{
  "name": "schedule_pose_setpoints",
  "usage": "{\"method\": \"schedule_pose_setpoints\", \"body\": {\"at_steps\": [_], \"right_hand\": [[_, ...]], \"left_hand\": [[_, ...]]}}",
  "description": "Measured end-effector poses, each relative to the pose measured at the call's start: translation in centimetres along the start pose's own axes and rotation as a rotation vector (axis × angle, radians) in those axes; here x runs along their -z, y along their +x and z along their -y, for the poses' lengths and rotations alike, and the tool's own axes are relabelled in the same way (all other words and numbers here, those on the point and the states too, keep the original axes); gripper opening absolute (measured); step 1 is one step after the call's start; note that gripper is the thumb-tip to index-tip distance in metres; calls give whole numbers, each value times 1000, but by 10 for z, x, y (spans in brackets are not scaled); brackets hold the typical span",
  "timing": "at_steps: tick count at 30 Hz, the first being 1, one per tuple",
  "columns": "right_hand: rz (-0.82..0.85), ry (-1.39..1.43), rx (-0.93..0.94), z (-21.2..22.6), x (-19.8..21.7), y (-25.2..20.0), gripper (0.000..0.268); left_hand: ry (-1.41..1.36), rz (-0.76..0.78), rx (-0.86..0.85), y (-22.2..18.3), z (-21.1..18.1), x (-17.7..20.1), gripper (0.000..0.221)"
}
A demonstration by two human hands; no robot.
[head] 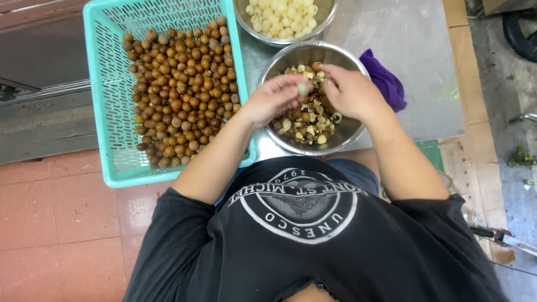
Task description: The person peels longan nuts by hand, removing the outer shell and placing the peeled fruit into a metal bowl. The person repeatedly picks up nuts from a green basket, cracks them open, and separates the edible portion from the shell.
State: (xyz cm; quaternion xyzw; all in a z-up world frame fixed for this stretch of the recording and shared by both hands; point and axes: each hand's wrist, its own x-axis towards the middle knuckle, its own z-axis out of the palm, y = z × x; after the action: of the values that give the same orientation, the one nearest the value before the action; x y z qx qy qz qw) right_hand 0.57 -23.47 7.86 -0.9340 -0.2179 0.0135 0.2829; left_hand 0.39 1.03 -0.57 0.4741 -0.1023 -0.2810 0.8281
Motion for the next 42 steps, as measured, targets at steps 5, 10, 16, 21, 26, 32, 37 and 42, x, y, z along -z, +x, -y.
{"method": "schedule_pose_setpoints", "body": {"at_steps": [5,10,16,21,26,32,37,42], "right_hand": [[25,301,-151,9,-11,-14,29],[-40,699,-203,17,-23,-17,20],[-207,-131,-11,28,-14,-21,11],[-308,189,13,37,-5,-22,15],[-254,407,-25,42,-11,-18,17],[-239,506,-92,45,-18,-16,18],[-289,564,-122,51,-25,-13,17],[-329,446,13,53,-24,-10,14]], "left_hand": [[-35,-79,-123,8,-4,-5,44],[87,-114,-284,5,6,-7,42],[109,-184,-490,6,11,-4,41],[126,-154,-468,9,9,-6,41],[85,-113,-468,5,8,-11,41],[76,-121,-496,3,8,-12,39],[73,-152,-529,3,9,-13,39],[207,-137,-649,2,10,-16,37]]}}
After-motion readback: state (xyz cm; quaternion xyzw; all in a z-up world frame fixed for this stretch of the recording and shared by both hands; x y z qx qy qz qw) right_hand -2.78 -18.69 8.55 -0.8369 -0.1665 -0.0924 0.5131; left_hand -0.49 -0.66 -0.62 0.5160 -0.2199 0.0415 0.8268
